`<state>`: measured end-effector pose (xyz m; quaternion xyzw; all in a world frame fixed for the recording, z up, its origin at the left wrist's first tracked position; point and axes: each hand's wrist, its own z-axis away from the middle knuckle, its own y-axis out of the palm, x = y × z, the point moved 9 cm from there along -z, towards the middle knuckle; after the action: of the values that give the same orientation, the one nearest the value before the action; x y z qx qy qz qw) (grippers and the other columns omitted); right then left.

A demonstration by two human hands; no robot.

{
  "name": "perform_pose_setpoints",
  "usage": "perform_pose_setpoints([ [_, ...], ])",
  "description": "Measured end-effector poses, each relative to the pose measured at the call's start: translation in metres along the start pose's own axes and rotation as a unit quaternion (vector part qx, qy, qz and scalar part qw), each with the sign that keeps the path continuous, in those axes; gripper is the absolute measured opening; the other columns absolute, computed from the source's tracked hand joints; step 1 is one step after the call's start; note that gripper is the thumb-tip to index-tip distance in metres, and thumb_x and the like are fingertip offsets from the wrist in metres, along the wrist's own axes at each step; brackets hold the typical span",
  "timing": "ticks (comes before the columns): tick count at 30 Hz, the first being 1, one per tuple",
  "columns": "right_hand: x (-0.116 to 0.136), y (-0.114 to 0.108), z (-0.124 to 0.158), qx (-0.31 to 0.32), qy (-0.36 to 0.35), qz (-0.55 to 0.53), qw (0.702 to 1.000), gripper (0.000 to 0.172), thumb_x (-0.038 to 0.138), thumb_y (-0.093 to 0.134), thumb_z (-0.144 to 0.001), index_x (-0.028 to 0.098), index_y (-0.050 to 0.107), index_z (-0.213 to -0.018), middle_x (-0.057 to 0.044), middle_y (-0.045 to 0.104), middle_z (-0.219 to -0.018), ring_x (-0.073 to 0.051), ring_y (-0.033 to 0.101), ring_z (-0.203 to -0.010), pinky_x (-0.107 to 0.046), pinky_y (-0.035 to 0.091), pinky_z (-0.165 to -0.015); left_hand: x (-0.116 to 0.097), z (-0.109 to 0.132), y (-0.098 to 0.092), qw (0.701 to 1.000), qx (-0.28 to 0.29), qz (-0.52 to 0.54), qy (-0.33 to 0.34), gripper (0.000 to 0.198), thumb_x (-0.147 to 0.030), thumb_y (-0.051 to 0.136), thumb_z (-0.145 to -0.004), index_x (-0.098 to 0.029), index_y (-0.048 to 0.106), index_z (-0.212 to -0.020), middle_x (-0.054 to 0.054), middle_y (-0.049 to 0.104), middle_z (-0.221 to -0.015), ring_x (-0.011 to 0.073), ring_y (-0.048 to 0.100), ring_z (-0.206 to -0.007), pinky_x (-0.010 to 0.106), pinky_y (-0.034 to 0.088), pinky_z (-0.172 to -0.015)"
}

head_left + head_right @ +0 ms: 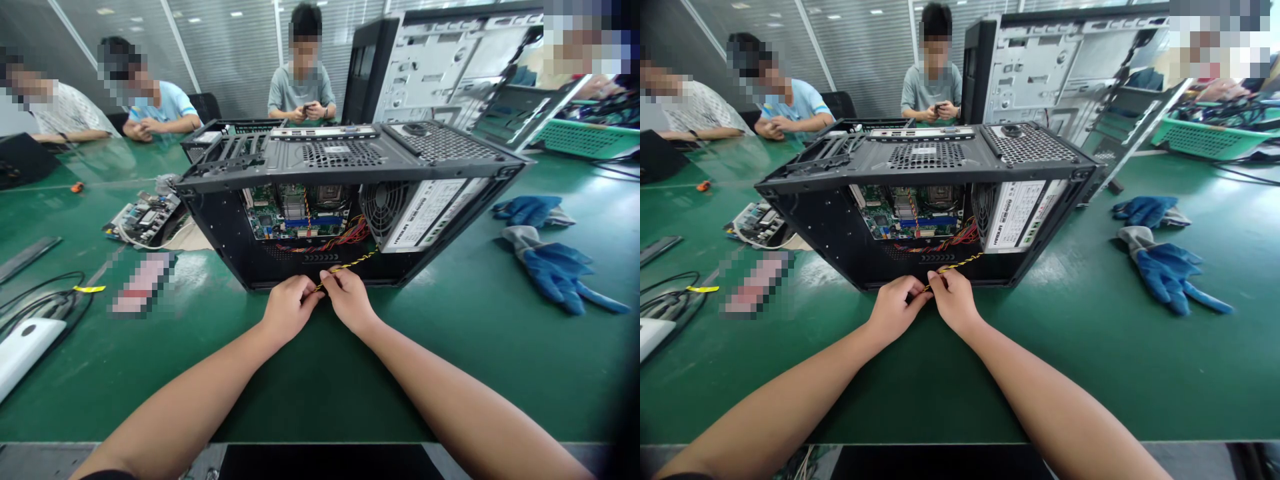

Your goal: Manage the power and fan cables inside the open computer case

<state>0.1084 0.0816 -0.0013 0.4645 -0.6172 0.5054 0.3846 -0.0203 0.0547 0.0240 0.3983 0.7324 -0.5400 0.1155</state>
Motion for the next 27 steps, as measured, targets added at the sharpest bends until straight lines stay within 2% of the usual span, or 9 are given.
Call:
perform_pose_setpoints([
  [3, -0.0010, -0.0003, 0.0003, -0.002, 0.006, 0.005, 1.000, 0.036, 0.046, 0.052, -0.087, 0.022, 0.046, -0.061, 0.001, 0.049, -0.060, -0.015, 0.045, -0.058, -0.030, 0.033, -0.057, 0.0005, -0.0007, 0.0017, 1.000, 0.012, -0.010, -0.003, 0.008, -0.016, 0.062, -0.089, -0.019, 0.060, -0.082, 0.000, 0.065, -0.075, 0.0143, 0.060, -0.069, 0.026, 0.044, -0.065],
  [9, -0.0020, -0.0006, 0.0003, -0.003, 0.014, 0.011, 1.000, 0.037, 0.047, 0.052, -0.087, 0.022, 0.046, -0.061, 0.001, 0.048, -0.059, -0.015, 0.044, -0.057, -0.030, 0.033, -0.057, -0.0014, -0.0019, 0.0027, 0.999, 0.028, -0.034, 0.002, 0.012, -0.015, 0.056, -0.092, -0.019, 0.060, -0.082, 0.001, 0.065, -0.075, 0.0151, 0.060, -0.068, 0.027, 0.042, -0.064],
  [19, 0.0006, 0.0003, 0.0001, 0.004, -0.011, 0.003, 1.000, 0.036, 0.043, 0.051, -0.089, 0.022, 0.046, -0.061, 0.001, 0.049, -0.062, -0.015, 0.046, -0.060, -0.030, 0.035, -0.060, -0.0027, -0.0002, -0.0008, 1.000, -0.008, -0.007, 0.019, 0.010, -0.020, 0.066, -0.086, -0.019, 0.058, -0.080, 0.000, 0.061, -0.074, 0.0143, 0.058, -0.068, 0.027, 0.045, -0.065],
  [27, 0.0020, 0.0008, 0.0007, 0.012, -0.001, -0.009, 1.000, 0.039, 0.045, 0.051, -0.089, 0.022, 0.042, -0.058, 0.002, 0.043, -0.058, -0.013, 0.041, -0.055, -0.030, 0.032, -0.055, -0.0027, 0.0014, -0.0054, 0.999, -0.033, 0.001, 0.023, 0.015, -0.019, 0.067, -0.085, -0.019, 0.055, -0.077, -0.002, 0.059, -0.070, 0.0123, 0.055, -0.064, 0.025, 0.044, -0.062],
])
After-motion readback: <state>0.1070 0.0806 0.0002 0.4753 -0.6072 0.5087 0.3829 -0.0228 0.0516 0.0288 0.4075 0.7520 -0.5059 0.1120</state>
